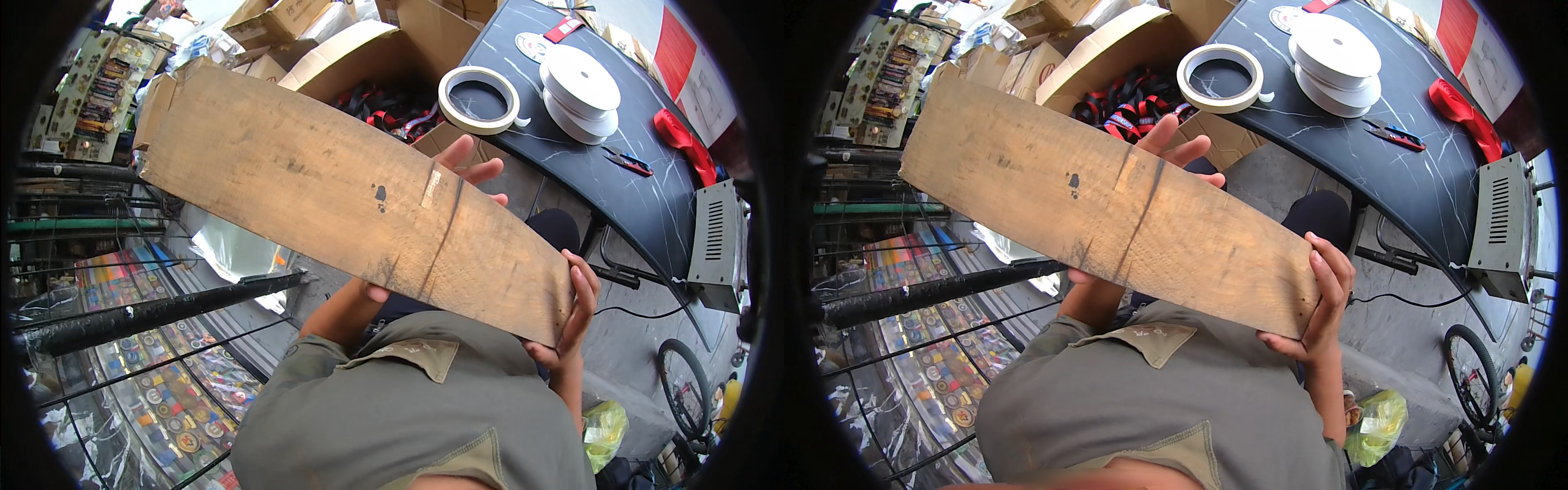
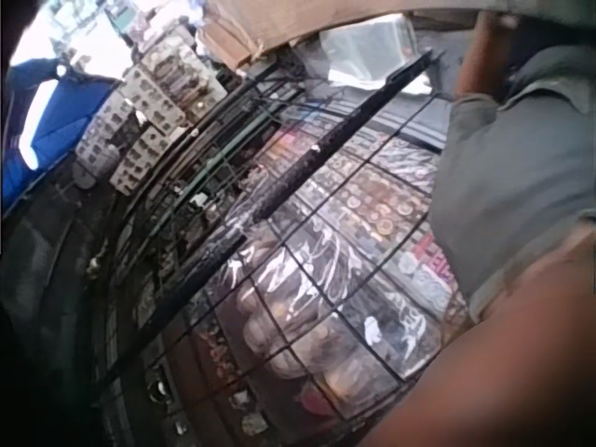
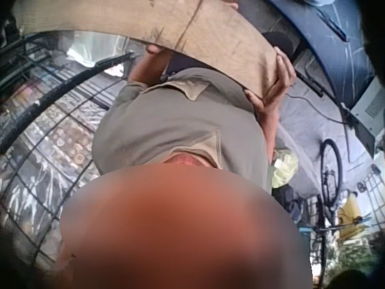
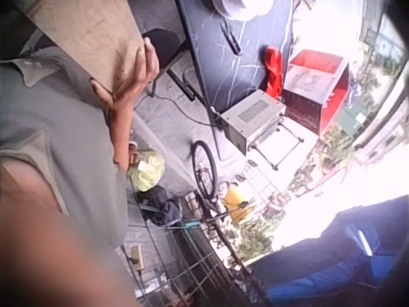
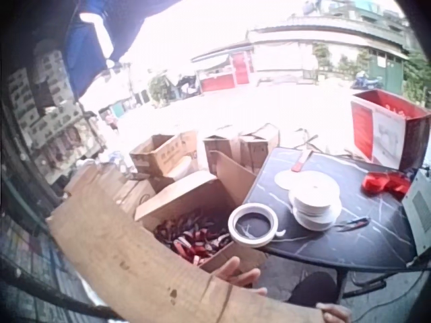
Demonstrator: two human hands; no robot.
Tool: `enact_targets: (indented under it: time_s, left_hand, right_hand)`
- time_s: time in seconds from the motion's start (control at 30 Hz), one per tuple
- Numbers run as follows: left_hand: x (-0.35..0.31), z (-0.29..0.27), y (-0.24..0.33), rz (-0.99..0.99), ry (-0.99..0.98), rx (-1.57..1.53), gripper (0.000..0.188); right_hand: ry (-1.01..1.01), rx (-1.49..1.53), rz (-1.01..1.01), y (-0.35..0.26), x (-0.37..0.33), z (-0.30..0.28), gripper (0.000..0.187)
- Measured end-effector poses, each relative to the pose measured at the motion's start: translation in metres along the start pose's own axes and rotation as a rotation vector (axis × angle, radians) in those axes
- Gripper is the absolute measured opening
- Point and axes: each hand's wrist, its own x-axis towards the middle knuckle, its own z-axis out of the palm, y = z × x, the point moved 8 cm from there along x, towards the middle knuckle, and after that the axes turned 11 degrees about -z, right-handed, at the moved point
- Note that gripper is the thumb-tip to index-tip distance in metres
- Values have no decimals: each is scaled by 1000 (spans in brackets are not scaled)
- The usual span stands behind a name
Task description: The person retrieves a wooden board from a cluttered store, carries it outside, and places it on a table. They then apply a strip of white tape along the board's length. The clip ends before the task is completed.
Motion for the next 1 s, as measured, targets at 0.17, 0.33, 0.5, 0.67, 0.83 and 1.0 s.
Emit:
enact_targets:
  time_s: [0.17,0.33,0.5,0.67,0.83,1.0]
  left_hand:
    - [-10,-13,-10,-87,246,-60,133]
    - [-5,-11,-2,142,205,-138,152]
    - [-13,-15,-2,94,266,-114,147]
    - [-14,-15,-2,153,198,-202,143]
    - [-18,-17,-2,78,348,-134,140]
    - [-19,-12,4,0,432,-98,138]
  right_hand:
    - [-9,-17,-8,-11,0,5,97]
    - [-33,2,16,-24,0,19,100]
    - [-26,-34,18,-27,2,22,97]
    - [-41,-69,34,-31,-1,27,99]
    - [-34,-35,45,-31,2,30,100]
    - [-48,3,70,-28,4,32,103]
